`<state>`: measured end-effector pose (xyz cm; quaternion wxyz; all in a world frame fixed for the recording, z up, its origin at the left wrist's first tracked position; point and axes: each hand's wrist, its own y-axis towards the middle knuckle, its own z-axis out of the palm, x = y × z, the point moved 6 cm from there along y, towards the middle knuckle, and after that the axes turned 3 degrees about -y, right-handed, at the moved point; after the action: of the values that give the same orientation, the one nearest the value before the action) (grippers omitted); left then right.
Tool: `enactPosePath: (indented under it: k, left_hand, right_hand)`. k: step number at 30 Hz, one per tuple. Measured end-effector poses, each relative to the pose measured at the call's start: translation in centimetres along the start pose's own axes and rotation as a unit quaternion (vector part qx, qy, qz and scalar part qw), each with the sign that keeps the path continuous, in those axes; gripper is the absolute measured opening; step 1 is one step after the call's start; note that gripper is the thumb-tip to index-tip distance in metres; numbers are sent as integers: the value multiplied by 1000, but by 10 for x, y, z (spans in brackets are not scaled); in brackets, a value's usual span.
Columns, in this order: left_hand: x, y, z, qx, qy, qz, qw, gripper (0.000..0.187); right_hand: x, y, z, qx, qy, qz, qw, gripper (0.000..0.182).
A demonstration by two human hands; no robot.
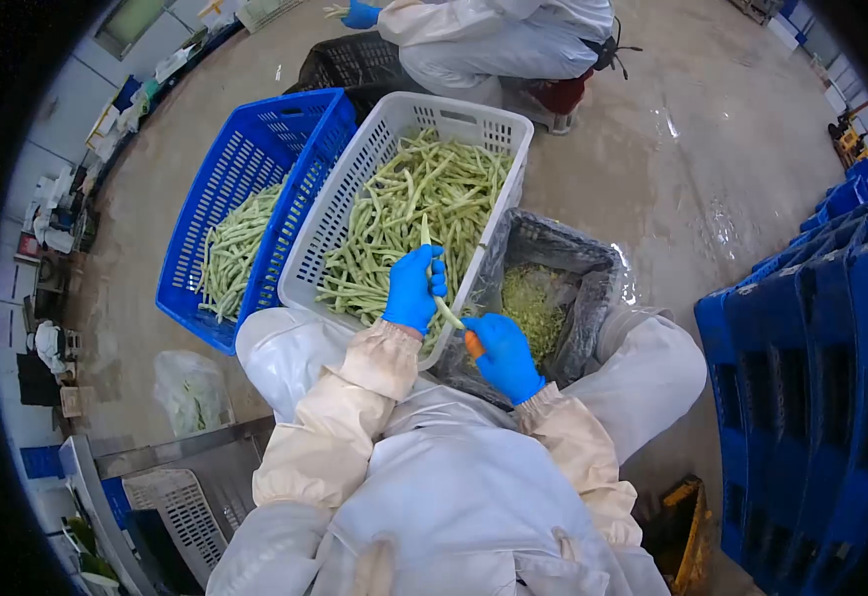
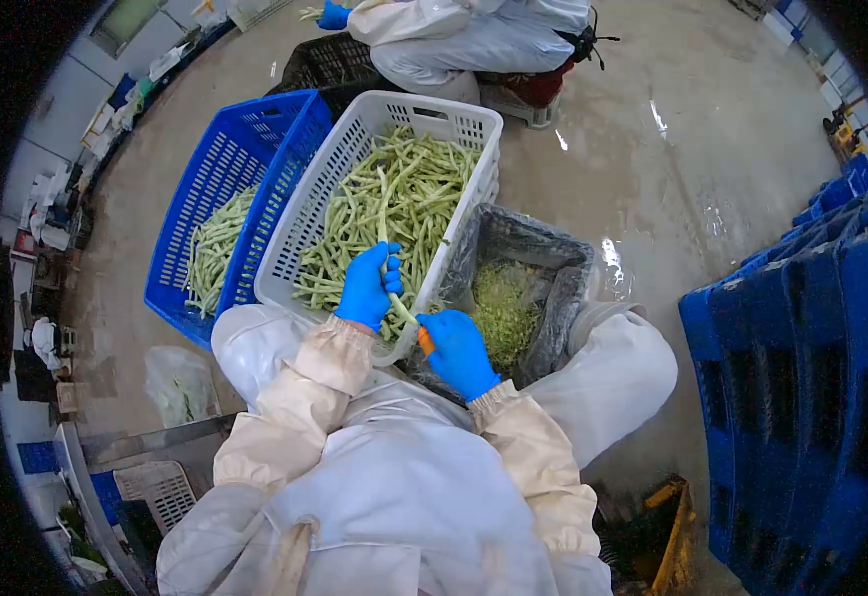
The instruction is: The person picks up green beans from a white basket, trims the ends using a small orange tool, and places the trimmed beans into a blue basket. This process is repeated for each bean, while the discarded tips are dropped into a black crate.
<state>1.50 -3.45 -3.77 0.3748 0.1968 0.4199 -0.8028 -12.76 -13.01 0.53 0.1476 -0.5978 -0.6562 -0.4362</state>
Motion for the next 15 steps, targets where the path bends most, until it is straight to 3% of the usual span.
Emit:
enactPosePath:
  k: [5,11,13,14,15]
  left_hand:
    - [-8,-17,23,-12,82,50,995,20]
    - [-2,-18,47,36,251,95,963,16]
    - [6,-23,60,86,403,94,906,18]
    - [5,-25,61,86,404,94,906,18]
    - [8,-29,65,124,459,90,875,21]
  right_hand:
    - [2,-4,0,-23,-20,6,1000,23]
    - [13,-5,11,65,-122,-36,990,26]
    - [19,-7,20,104,-141,-73,982,24]
    - [18,-7,18,104,-141,-72,982,24]
    - [12,-5,1,11,-94,-37,995,20]
